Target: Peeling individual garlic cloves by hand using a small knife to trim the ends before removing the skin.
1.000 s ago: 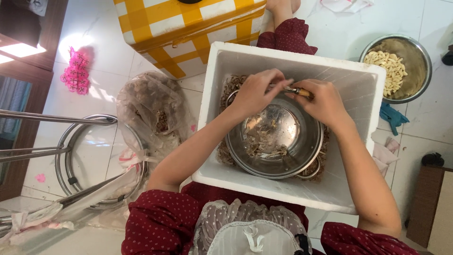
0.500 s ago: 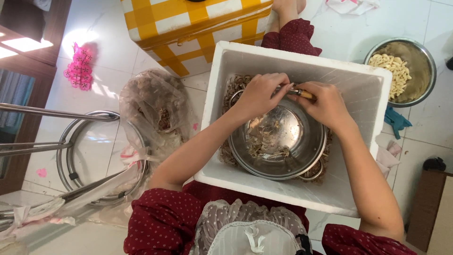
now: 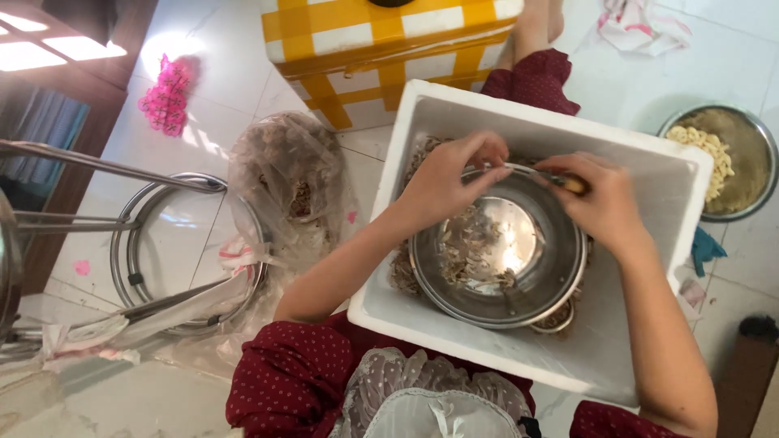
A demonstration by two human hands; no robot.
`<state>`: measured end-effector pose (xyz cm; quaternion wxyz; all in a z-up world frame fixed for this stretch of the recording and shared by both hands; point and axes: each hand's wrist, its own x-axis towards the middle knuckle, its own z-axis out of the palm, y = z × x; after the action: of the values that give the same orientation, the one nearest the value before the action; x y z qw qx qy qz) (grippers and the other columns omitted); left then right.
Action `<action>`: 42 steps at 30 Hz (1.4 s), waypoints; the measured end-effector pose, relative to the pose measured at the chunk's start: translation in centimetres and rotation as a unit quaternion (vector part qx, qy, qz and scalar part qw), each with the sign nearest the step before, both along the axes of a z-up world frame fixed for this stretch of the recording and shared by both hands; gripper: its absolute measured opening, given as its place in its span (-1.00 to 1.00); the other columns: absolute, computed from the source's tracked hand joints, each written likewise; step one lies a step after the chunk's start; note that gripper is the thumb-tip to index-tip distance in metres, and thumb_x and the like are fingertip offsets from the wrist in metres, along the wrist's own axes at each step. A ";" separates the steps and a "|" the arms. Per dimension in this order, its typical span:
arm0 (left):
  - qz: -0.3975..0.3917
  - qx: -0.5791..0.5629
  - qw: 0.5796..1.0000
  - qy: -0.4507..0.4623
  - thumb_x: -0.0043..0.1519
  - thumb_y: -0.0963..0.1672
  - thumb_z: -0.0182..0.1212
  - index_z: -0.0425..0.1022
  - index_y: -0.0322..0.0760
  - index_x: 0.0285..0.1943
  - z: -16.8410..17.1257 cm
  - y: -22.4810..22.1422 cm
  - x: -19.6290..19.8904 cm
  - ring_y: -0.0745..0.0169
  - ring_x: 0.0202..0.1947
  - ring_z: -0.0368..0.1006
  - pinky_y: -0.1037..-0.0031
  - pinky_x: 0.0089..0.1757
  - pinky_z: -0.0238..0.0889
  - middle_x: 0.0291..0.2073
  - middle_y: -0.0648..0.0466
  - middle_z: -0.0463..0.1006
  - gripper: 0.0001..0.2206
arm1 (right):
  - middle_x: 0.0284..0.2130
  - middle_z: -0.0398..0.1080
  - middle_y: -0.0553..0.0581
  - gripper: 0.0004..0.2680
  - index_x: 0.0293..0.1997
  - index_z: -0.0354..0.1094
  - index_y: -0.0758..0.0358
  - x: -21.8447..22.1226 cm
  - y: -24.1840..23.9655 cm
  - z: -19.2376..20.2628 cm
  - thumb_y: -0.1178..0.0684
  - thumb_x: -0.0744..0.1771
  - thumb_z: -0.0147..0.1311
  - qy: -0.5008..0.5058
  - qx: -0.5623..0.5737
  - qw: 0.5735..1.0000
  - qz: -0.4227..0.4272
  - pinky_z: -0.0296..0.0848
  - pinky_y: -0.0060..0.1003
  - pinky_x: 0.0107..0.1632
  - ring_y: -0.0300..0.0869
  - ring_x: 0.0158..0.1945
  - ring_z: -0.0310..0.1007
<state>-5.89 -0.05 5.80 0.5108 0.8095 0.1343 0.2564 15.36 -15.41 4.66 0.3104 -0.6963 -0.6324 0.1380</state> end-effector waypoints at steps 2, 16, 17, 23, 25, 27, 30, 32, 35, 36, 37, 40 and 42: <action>0.024 0.050 0.997 -0.045 0.31 -0.08 0.24 0.41 -0.20 -0.23 -0.8 0.2 -1.8 0.24 -0.32 0.51 0.41 -0.17 0.36 -0.37 0.10 0.57 -0.85 | -0.20 0.55 0.10 -0.91 -0.02 0.56 0.27 0.0 -0.4 0.3 0.16 0.40 0.26 0.013 -0.006 0.999 -0.044 0.34 -0.31 -0.12 -0.20 -0.26 0.37; 0.514 -0.022 0.851 0.104 0.35 0.08 0.17 0.59 -0.21 -0.45 -22.6 4.3 -27.2 0.35 -0.37 0.53 0.47 -0.24 0.29 -0.47 0.17 0.60 -0.60 | -0.11 0.52 0.25 -0.96 0.05 0.55 0.50 -0.2 -1.8 -0.1 0.33 0.52 0.34 0.011 0.042 0.997 -0.071 0.35 -0.30 0.05 -0.17 -0.09 0.40; 0.525 -0.055 0.840 0.128 0.35 0.07 0.17 0.52 -0.20 -0.45 -25.5 4.3 -28.7 0.39 -0.40 0.51 0.48 -0.28 0.27 -0.50 0.16 0.60 -0.61 | -0.11 0.52 0.25 -0.96 0.07 0.53 0.49 -0.2 -1.9 -0.3 0.31 0.53 0.31 0.035 0.027 0.995 -0.086 0.36 -0.31 0.08 -0.17 -0.06 0.42; 0.537 -0.159 0.811 0.168 0.30 -0.04 0.26 0.44 -0.21 0.04 -34.4 4.2 -31.2 0.15 -0.20 0.60 0.38 -0.19 0.44 -0.14 0.02 0.62 -0.75 | -0.16 0.47 0.16 -0.94 0.08 0.50 0.43 -1.1 -1.6 -0.4 0.23 0.56 0.23 0.088 -0.027 0.990 -0.107 0.34 -0.38 0.05 -0.23 -0.07 0.38; 0.535 -0.159 0.811 0.174 0.29 -0.04 0.25 0.34 -0.25 0.20 -35.4 4.6 -30.6 0.09 -0.13 0.58 0.34 -0.17 0.46 0.01 -0.05 0.58 -0.63 | -0.14 0.48 0.19 -0.94 0.06 0.50 0.46 -1.0 -1.8 -0.6 0.24 0.56 0.22 0.087 -0.028 0.991 -0.095 0.35 -0.35 0.07 -0.19 -0.04 0.40; 0.568 -0.048 0.805 0.164 0.25 -0.15 0.25 0.14 -0.40 0.41 -36.2 5.3 -29.9 -0.15 0.34 0.23 0.19 0.28 0.06 0.30 -0.21 0.29 -0.45 | -0.15 0.47 0.14 -0.93 0.09 0.49 0.39 -0.5 -2.1 -1.5 0.18 0.56 0.24 0.113 -0.043 0.985 -0.125 0.34 -0.39 0.08 -0.27 -0.03 0.37; 0.534 -0.099 0.806 0.237 0.32 -0.09 0.21 -0.15 -0.35 0.59 -38.4 7.2 -29.3 -0.30 0.39 0.13 0.07 0.24 0.10 0.46 -0.27 0.16 -0.27 | -0.28 0.45 0.11 -0.91 0.10 0.50 0.40 -1.7 -1.8 -0.5 0.16 0.57 0.22 0.102 -0.055 0.985 -0.126 0.19 -0.47 -0.25 -0.36 -0.33 0.18; 0.509 -0.120 0.797 0.302 0.29 -0.09 0.20 0.10 -0.33 0.17 -39.6 8.2 -28.2 -0.20 0.03 0.31 0.10 -0.05 0.19 0.03 -0.18 0.35 -0.59 | -0.32 0.43 0.09 -0.92 0.10 0.50 0.37 -1.8 -1.7 -0.4 0.15 0.56 0.22 0.106 -0.064 0.983 -0.137 0.13 -0.50 -0.30 -0.39 -0.39 0.10; 0.449 -0.157 0.823 0.310 0.28 -0.12 0.19 0.38 -0.30 -0.19 -39.0 8.3 -25.1 0.02 -0.33 0.49 0.22 -0.30 0.30 -0.35 -0.06 0.56 -0.86 | -0.40 0.39 0.07 -0.93 0.08 0.49 0.38 -2.0 -1.7 -0.1 0.17 0.56 0.20 0.109 -0.063 0.983 -0.134 0.05 -0.51 -0.34 -0.42 -0.47 -0.03; 0.415 -0.174 0.857 0.251 0.30 -0.16 0.19 0.41 -0.29 -0.13 -38.5 8.0 -23.9 0.14 -0.32 0.48 0.32 -0.27 0.33 -0.30 -0.02 0.57 -0.91 | -0.45 0.37 0.07 -0.93 0.07 0.49 0.43 -2.2 -1.6 0.1 0.20 0.56 0.19 0.107 -0.053 0.986 -0.120 0.02 -0.49 -0.34 -0.41 -0.48 -0.07; 0.416 -0.174 0.857 0.250 0.30 -0.16 0.19 0.41 -0.29 -0.13 -38.6 8.1 -23.0 0.14 -0.32 0.48 0.32 -0.27 0.33 -0.30 -0.02 0.57 -0.91 | -0.45 0.37 0.07 -0.93 0.07 0.49 0.43 -2.3 -1.5 0.1 0.20 0.56 0.19 0.106 -0.053 0.986 -0.119 0.02 -0.49 -0.34 -0.41 -0.48 -0.07; 0.339 -0.144 0.911 0.184 0.42 -0.04 -0.02 0.15 -0.48 0.49 -39.2 8.5 -20.9 -0.16 0.37 0.28 0.15 0.26 0.19 0.41 -0.25 0.29 -0.47 | -0.26 0.46 0.22 -0.96 0.04 0.47 0.46 -2.3 -1.4 -0.1 0.26 0.53 0.20 0.119 -0.044 0.987 -0.099 0.31 -0.42 0.00 -0.27 -0.16 0.35; 0.345 -0.127 0.923 0.111 0.30 -0.18 -0.20 0.39 -0.49 0.29 -39.6 9.1 -20.5 -0.07 0.17 0.44 0.21 0.17 0.23 0.17 -0.20 0.53 -0.58 | -0.27 0.46 0.16 -0.94 0.04 0.48 0.42 -1.8 -1.6 -0.4 0.22 0.55 0.19 0.112 -0.052 0.987 -0.107 0.26 -0.46 -0.07 -0.33 -0.18 0.30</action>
<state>-26.43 9.06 -33.76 0.4710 0.6646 0.4926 0.3063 13.51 -17.04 4.25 0.3558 -0.7551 -0.5076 0.2134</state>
